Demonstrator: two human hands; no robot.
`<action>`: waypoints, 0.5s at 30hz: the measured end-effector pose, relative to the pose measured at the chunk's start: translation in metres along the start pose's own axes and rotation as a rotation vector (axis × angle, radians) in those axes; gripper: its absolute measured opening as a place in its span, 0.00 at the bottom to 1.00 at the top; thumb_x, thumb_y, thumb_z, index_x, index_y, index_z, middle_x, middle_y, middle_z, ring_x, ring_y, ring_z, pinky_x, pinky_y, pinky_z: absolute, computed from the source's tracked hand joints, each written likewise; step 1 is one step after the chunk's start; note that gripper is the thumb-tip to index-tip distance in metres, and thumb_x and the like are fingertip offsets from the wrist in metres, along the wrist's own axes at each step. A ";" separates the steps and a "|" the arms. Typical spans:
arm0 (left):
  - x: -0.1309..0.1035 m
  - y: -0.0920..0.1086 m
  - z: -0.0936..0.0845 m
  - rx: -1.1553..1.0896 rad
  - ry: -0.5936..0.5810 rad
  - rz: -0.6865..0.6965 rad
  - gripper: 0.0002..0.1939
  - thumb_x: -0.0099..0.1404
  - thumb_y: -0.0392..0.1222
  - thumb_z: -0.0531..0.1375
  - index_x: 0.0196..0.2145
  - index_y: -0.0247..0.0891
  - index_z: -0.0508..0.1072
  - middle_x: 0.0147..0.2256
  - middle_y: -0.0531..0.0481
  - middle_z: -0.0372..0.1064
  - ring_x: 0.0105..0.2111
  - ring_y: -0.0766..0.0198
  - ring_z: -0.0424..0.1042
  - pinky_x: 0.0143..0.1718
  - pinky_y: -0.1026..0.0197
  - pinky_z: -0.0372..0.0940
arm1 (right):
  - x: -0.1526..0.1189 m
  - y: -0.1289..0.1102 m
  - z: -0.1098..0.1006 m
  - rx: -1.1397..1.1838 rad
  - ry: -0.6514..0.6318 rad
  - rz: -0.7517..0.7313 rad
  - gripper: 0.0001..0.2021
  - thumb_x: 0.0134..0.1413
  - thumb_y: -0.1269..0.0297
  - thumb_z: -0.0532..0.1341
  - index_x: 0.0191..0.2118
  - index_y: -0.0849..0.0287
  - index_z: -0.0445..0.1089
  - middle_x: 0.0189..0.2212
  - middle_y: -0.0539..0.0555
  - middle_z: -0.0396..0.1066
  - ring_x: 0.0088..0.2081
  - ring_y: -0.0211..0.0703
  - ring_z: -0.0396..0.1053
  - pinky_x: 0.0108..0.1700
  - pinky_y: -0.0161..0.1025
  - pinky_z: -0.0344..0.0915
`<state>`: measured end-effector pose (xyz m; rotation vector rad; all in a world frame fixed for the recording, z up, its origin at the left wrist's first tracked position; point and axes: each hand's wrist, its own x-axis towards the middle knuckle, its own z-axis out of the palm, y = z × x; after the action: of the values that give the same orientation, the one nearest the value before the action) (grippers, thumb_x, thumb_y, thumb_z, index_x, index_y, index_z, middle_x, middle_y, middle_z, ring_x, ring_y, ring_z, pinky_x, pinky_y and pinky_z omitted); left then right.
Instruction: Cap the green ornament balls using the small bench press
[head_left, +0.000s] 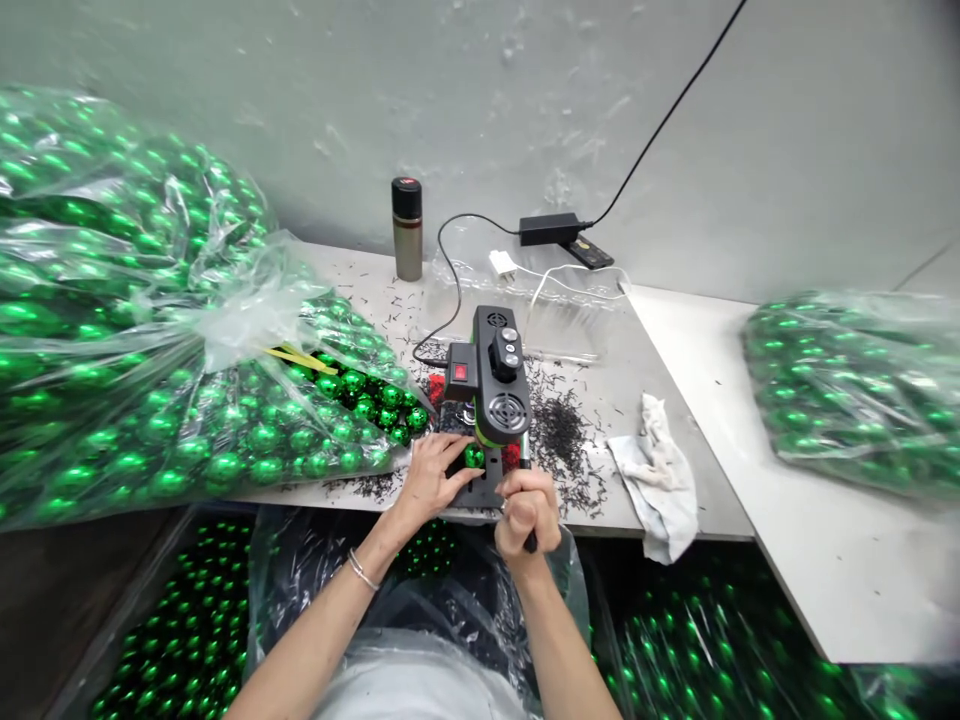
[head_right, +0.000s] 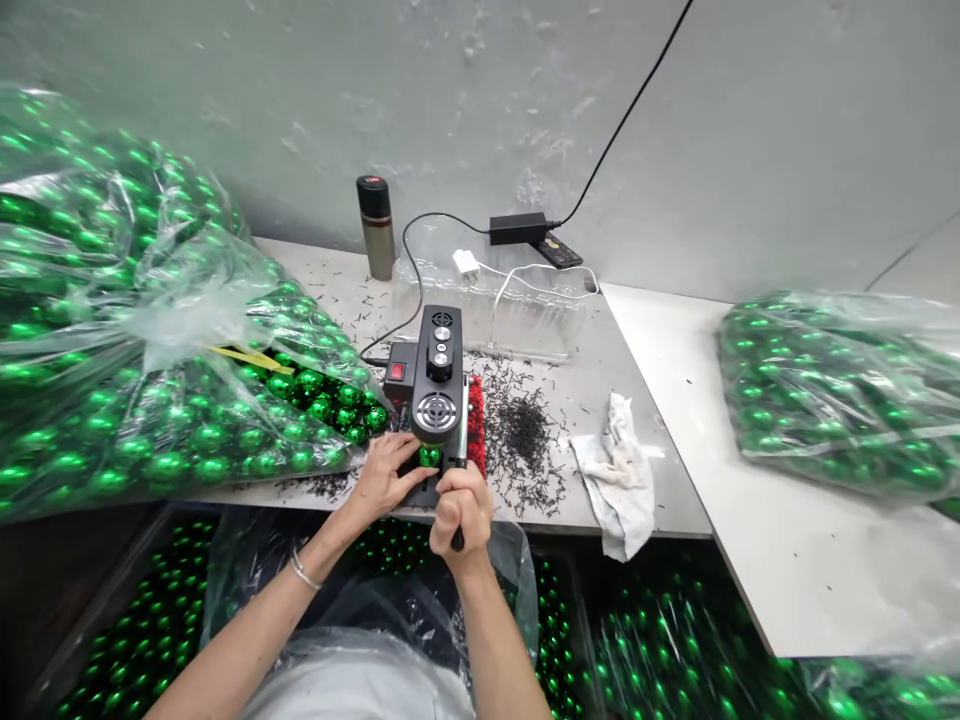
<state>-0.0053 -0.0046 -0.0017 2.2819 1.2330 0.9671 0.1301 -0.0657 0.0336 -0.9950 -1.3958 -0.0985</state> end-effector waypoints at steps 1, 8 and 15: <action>0.000 0.000 0.000 -0.002 -0.002 -0.002 0.17 0.64 0.50 0.63 0.48 0.41 0.75 0.43 0.44 0.74 0.44 0.54 0.70 0.47 0.52 0.62 | -0.001 0.001 0.000 -0.001 0.005 0.000 0.14 0.66 0.65 0.48 0.27 0.56 0.59 0.27 0.49 0.64 0.27 0.37 0.66 0.35 0.42 0.68; 0.000 0.001 0.000 -0.017 0.021 0.014 0.17 0.63 0.48 0.65 0.48 0.39 0.76 0.43 0.44 0.74 0.44 0.54 0.70 0.46 0.52 0.62 | -0.008 0.005 0.002 0.035 0.017 0.011 0.16 0.68 0.63 0.45 0.26 0.56 0.58 0.27 0.48 0.62 0.28 0.37 0.68 0.42 0.47 0.69; -0.001 0.001 0.000 -0.022 0.019 0.006 0.17 0.64 0.48 0.64 0.48 0.39 0.75 0.45 0.43 0.75 0.45 0.53 0.71 0.48 0.51 0.62 | -0.006 0.010 0.001 -0.014 -0.084 -0.094 0.15 0.67 0.66 0.47 0.27 0.56 0.58 0.28 0.48 0.63 0.29 0.37 0.69 0.43 0.46 0.68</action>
<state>-0.0052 -0.0058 -0.0021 2.2658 1.2178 1.0024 0.1344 -0.0620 0.0230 -0.9542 -1.5207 -0.1372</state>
